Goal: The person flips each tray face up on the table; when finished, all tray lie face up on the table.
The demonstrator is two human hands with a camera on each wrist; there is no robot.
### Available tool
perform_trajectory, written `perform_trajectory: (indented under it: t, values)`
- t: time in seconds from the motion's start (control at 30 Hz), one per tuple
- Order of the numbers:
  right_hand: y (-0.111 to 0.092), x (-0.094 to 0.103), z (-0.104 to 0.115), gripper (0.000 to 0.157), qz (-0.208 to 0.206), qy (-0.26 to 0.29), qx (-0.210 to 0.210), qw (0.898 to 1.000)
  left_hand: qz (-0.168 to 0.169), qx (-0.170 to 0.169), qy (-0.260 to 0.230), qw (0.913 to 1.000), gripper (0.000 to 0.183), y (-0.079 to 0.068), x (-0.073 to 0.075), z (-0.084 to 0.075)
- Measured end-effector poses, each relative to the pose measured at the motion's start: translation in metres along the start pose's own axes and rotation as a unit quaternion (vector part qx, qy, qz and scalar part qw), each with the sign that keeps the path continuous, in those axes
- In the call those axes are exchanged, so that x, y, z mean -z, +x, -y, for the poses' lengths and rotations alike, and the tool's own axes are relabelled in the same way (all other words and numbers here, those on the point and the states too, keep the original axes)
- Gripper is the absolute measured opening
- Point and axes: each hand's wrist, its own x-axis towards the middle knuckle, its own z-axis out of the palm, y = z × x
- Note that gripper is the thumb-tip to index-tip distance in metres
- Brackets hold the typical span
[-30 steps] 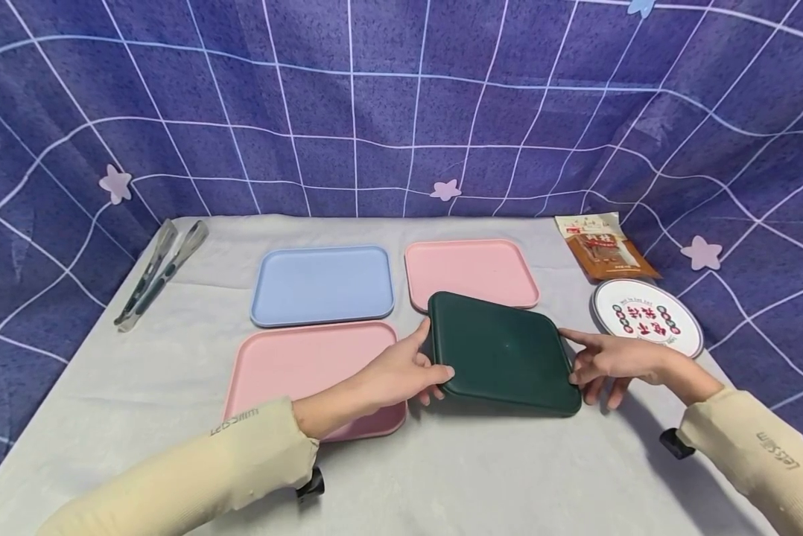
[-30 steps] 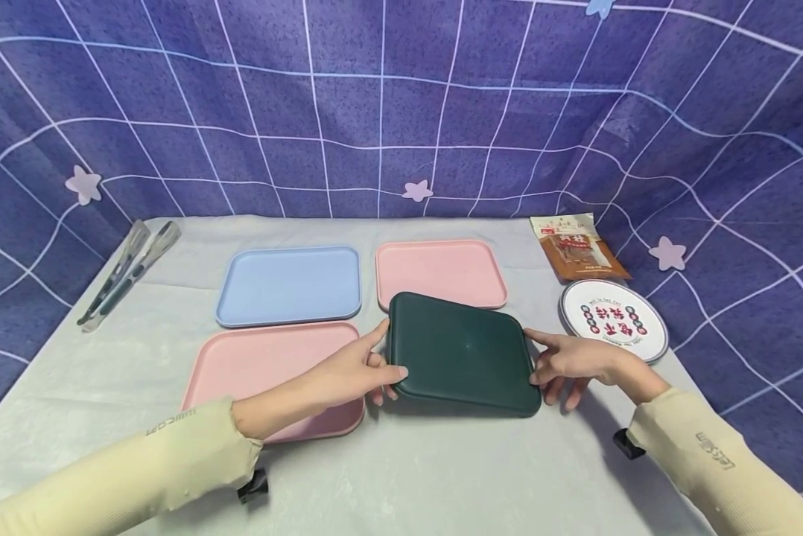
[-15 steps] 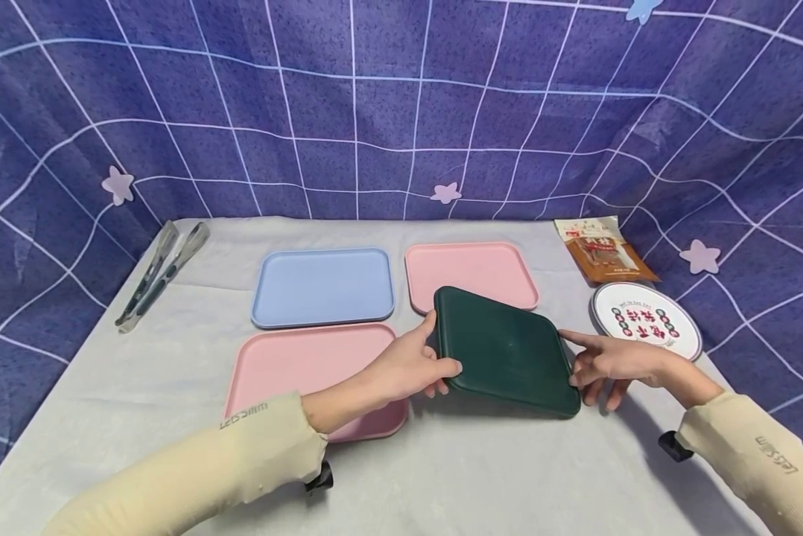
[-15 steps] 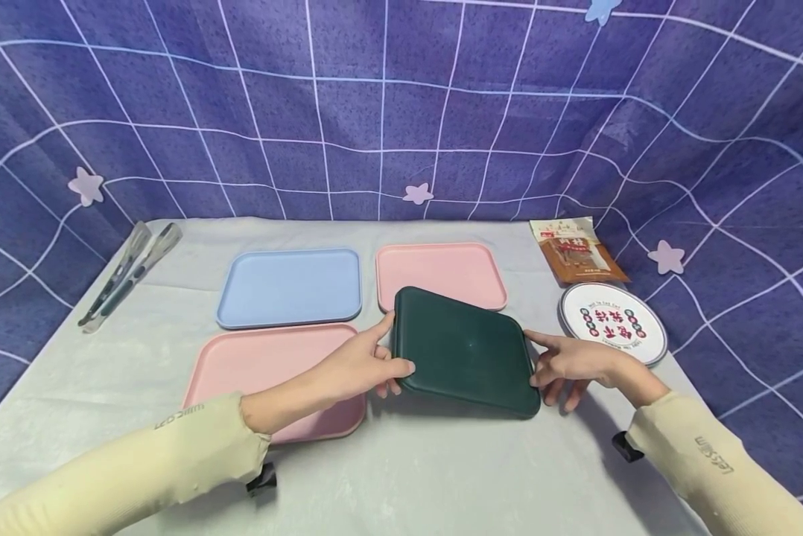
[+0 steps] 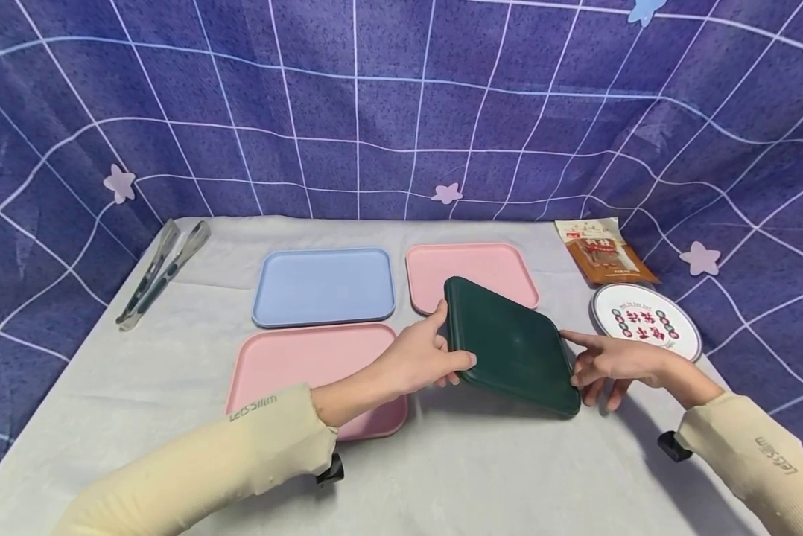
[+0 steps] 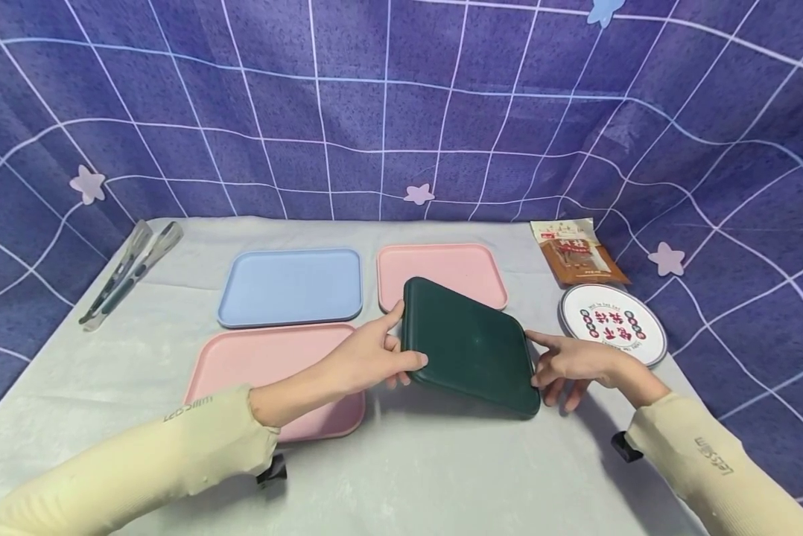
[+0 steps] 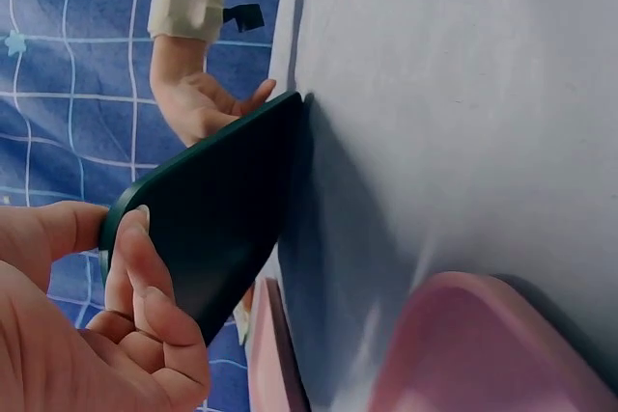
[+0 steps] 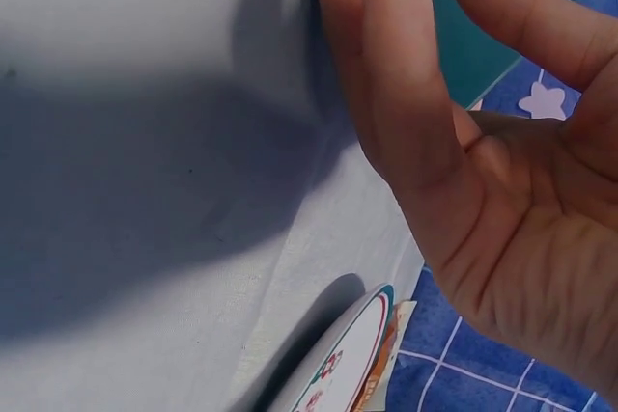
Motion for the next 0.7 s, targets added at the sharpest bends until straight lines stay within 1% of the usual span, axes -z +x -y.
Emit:
perform_trajectory:
  t: [0.07,0.17,0.3,0.37,0.47,0.57,0.7]
  values:
    - [0.0,0.0,0.0,0.104,-0.001,-0.002,-0.001,1.0,-0.002,-0.003,0.001,1.0,0.105,0.0,-0.001,-0.004]
    - [-0.002,0.001,0.004,0.104,-0.002,-0.02,0.0,1.0,-0.005,-0.007,0.003,1.0,0.104,-0.001,-0.001,-0.009]
    - [-0.007,0.001,0.021,0.105,-0.011,-0.055,-0.009,0.998,-0.008,-0.011,0.015,0.9998,0.103,-0.002,-0.001,-0.014]
    - [-0.01,0.003,0.035,0.104,-0.018,-0.074,-0.013,0.997,-0.01,-0.016,0.022,0.9996,0.102,-0.001,-0.001,-0.017]
    - [-0.014,0.007,0.06,0.098,-0.027,-0.105,-0.01,0.994,-0.009,-0.024,0.026,0.9994,0.102,-0.001,-0.001,-0.021]
    - [-0.015,0.009,0.09,0.091,-0.04,-0.147,0.006,0.988,-0.012,-0.032,0.025,0.9991,0.101,0.0,-0.001,-0.024]
    - [-0.011,0.004,0.126,0.087,-0.069,-0.188,0.032,0.979,-0.021,-0.045,0.016,0.9987,0.097,0.001,-0.001,-0.024]
